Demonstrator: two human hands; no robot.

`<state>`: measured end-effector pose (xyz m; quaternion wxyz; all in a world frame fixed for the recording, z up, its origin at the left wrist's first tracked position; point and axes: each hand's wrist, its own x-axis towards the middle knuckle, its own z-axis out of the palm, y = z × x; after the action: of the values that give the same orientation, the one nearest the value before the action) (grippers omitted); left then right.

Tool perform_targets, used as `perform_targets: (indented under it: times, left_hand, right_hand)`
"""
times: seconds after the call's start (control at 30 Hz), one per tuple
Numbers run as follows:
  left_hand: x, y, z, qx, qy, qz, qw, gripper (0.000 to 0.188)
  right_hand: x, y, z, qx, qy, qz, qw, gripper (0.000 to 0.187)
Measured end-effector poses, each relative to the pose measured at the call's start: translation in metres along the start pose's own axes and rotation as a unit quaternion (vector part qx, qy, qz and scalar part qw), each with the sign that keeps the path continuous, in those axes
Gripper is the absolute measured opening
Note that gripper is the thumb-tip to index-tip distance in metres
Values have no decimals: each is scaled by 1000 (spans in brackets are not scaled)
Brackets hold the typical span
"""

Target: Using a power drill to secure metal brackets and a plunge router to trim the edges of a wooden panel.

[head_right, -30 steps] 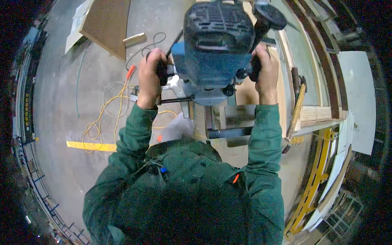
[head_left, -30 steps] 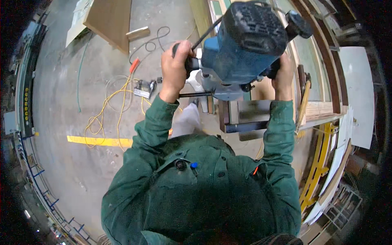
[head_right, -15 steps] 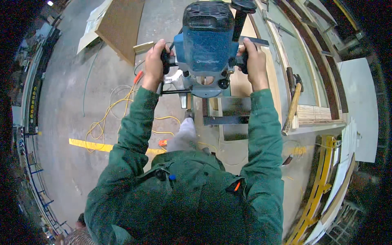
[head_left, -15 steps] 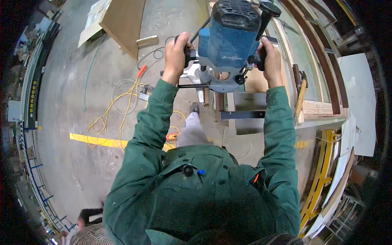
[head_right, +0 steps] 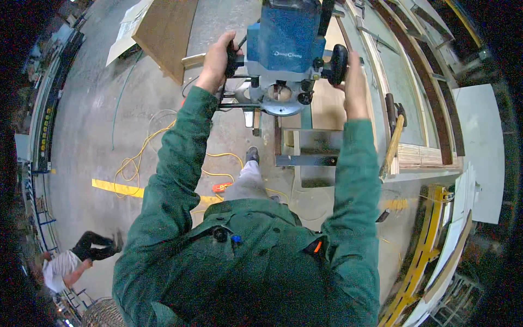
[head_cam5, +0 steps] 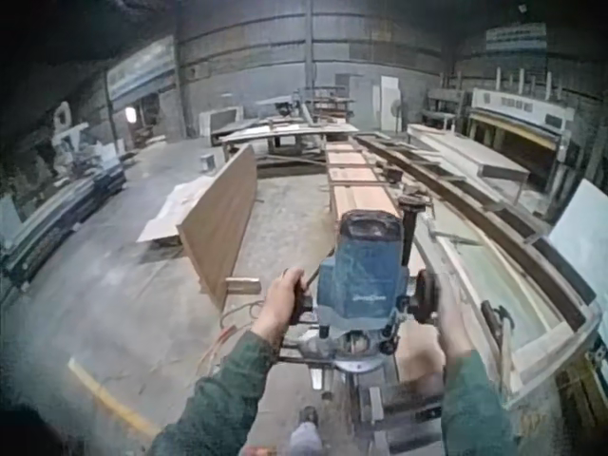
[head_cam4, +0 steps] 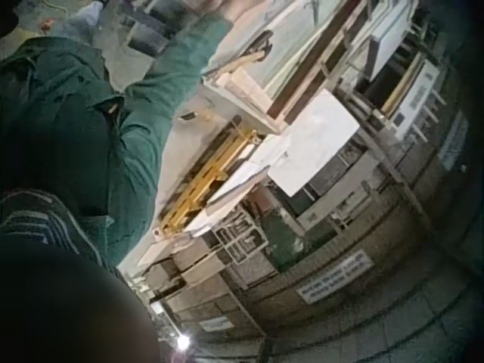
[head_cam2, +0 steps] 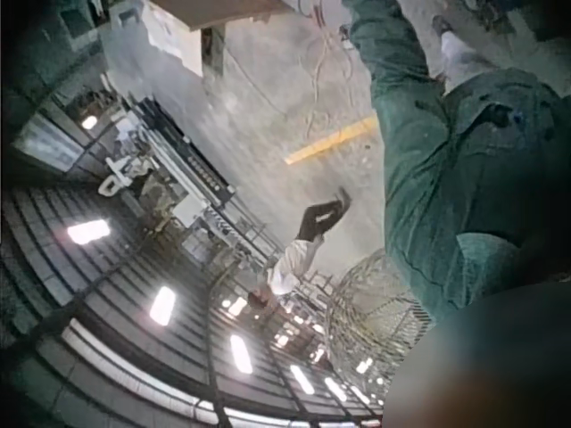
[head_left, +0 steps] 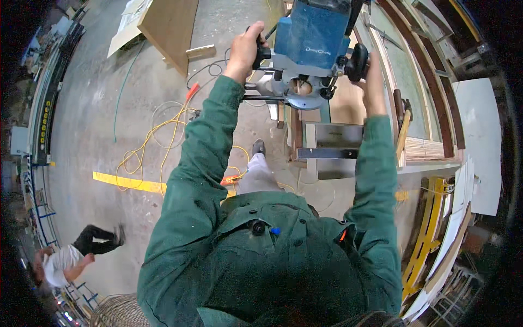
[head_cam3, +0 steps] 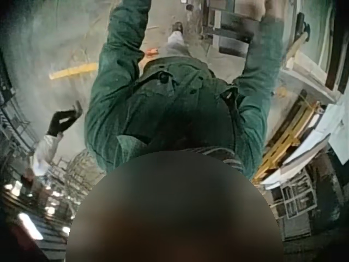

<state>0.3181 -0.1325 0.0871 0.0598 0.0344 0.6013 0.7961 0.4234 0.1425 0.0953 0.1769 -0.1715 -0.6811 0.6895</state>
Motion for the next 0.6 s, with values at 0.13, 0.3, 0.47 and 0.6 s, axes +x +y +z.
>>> perform_targets:
  times: [0.13,0.3,0.47,0.6]
  left_hand:
    - [3,-2,-10,14,22,-25,999,36]
    - [6,-7,-12,27,21,-28,999,39]
    - [6,-4,-5,26,3,-34,999,37]
    - [10,-3,-9,-32,-1,-71,997,35]
  right_hand:
    - [-106,36,-12,-399,8,-23,917,47]
    - [-163,56,38,-507,-194,15,840,45]
    - [-159,67,39,-477,-156,48,864,46]
    - [-160,63,35,-374,-82,12,924,37]
